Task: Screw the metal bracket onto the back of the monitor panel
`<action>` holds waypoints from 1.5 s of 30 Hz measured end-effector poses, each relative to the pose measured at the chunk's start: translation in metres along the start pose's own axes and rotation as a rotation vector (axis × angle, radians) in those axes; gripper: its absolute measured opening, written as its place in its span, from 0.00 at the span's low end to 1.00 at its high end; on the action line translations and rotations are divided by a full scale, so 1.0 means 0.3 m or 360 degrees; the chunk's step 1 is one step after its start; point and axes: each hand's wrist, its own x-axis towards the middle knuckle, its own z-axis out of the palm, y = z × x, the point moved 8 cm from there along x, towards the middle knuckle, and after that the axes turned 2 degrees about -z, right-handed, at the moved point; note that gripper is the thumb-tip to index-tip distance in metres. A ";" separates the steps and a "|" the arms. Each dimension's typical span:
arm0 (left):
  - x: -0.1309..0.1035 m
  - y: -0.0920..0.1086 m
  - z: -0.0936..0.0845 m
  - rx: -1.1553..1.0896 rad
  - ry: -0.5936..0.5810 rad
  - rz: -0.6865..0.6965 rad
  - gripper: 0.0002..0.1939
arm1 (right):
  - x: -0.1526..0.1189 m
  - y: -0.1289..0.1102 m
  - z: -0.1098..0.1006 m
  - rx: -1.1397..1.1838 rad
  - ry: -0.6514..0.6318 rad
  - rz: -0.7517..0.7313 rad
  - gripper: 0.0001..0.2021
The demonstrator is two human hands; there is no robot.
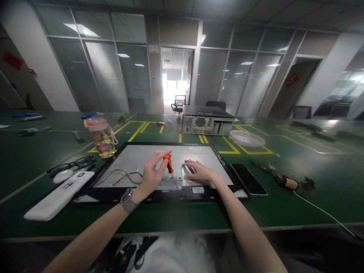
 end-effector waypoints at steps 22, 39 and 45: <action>-0.004 0.007 0.002 -0.0003 -0.0021 0.0034 0.16 | 0.000 -0.001 0.002 -0.0013 -0.0021 0.0023 0.35; -0.002 -0.005 -0.007 0.0052 0.0091 0.0002 0.11 | 0.005 -0.008 -0.002 -0.0003 -0.0001 -0.0015 0.34; -0.006 -0.015 -0.004 0.0088 0.0070 -0.0016 0.16 | 0.002 -0.007 -0.001 -0.0009 -0.0014 0.0001 0.34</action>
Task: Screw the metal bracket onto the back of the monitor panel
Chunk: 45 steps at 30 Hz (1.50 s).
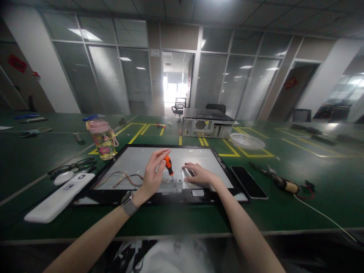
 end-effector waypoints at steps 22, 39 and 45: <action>0.001 -0.003 0.005 -0.0115 -0.0051 -0.0048 0.14 | 0.001 0.005 0.003 -0.0018 -0.0009 0.0024 0.35; 0.000 -0.017 0.007 -0.0068 -0.0054 -0.0111 0.16 | 0.002 0.007 0.002 0.0032 0.0016 0.0004 0.34; 0.001 -0.020 0.003 -0.0031 -0.0010 -0.0127 0.13 | 0.000 0.008 0.002 0.0014 0.0010 0.0001 0.34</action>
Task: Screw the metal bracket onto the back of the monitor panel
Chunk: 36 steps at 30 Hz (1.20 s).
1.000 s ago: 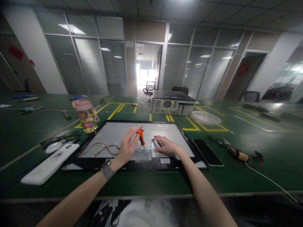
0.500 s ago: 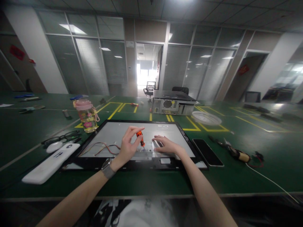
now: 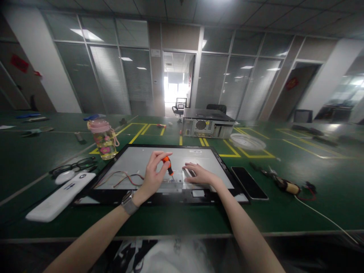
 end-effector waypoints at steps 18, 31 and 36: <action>-0.010 0.014 0.004 0.0000 -0.0039 0.0101 0.18 | 0.002 -0.003 0.002 -0.0008 -0.0012 0.0002 0.34; -0.012 0.012 0.002 -0.0024 -0.0048 0.0116 0.16 | 0.005 -0.007 0.001 0.0007 -0.0006 0.0012 0.34; -0.016 0.011 0.011 -0.0066 -0.0108 0.0106 0.17 | 0.003 -0.010 0.002 -0.0016 -0.0036 0.0025 0.35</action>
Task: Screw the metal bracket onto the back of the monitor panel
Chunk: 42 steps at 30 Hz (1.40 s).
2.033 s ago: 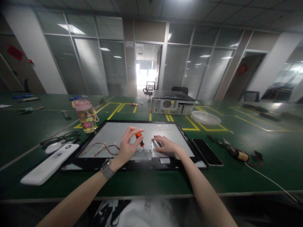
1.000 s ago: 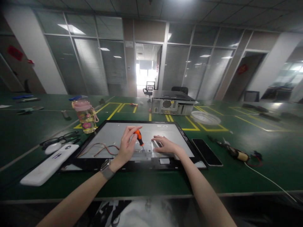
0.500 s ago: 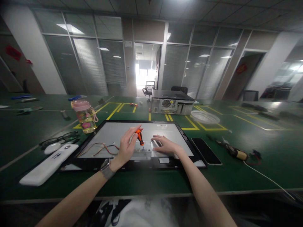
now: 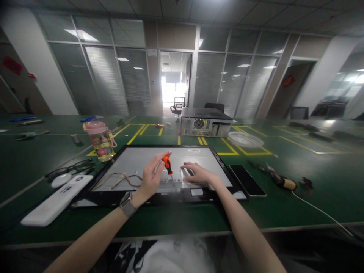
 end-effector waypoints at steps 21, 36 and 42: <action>0.012 0.028 -0.015 0.0086 0.0098 0.0021 0.13 | -0.006 -0.002 -0.009 0.0024 0.0020 0.0023 0.35; 0.023 0.025 -0.026 0.0131 0.0124 0.0054 0.11 | -0.001 -0.009 -0.012 0.0022 0.0009 0.0021 0.34; 0.016 0.023 -0.020 0.0103 0.0080 0.0022 0.14 | 0.000 0.003 -0.005 -0.0008 0.0001 0.0039 0.35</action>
